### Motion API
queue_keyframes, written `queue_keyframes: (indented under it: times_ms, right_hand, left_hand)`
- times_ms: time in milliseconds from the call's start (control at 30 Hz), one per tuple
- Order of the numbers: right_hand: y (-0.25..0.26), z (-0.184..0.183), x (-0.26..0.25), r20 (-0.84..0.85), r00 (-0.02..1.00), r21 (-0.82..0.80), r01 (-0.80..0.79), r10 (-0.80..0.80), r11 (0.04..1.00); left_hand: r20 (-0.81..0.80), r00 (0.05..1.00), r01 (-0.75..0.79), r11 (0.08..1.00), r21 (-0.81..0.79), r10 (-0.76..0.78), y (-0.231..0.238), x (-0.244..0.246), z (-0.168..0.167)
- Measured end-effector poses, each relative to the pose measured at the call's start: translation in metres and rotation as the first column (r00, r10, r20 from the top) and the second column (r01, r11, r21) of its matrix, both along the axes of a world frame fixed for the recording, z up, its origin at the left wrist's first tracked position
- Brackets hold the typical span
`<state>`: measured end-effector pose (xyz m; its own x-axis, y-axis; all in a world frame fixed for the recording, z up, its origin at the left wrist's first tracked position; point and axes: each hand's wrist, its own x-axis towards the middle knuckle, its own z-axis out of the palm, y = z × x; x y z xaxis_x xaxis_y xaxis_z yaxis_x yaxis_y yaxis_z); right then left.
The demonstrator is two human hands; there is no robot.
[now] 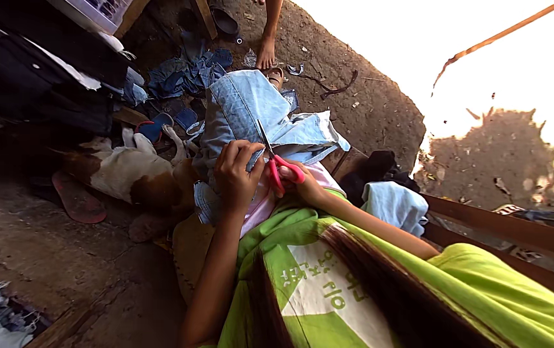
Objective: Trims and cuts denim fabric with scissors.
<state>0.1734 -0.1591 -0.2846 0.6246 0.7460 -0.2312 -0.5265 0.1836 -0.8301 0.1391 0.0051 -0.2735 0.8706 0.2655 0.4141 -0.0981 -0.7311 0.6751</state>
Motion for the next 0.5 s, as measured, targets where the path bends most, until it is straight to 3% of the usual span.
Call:
queue_keyframes:
  times_ms: [300,500]
  right_hand:
    - [-0.011,0.0,-0.009,0.032,0.999,0.044,0.002,-0.003,0.999]
    - [-0.02,-0.006,-0.015,0.025,0.995,0.062,0.093,-0.095,0.994]
  left_hand:
    - [0.03,1.0,0.004,1.0,-0.003,-0.004,-0.006,-0.002,0.004]
    - [0.02,0.997,0.081,0.997,0.021,-0.081,-0.021,-0.002,0.01]
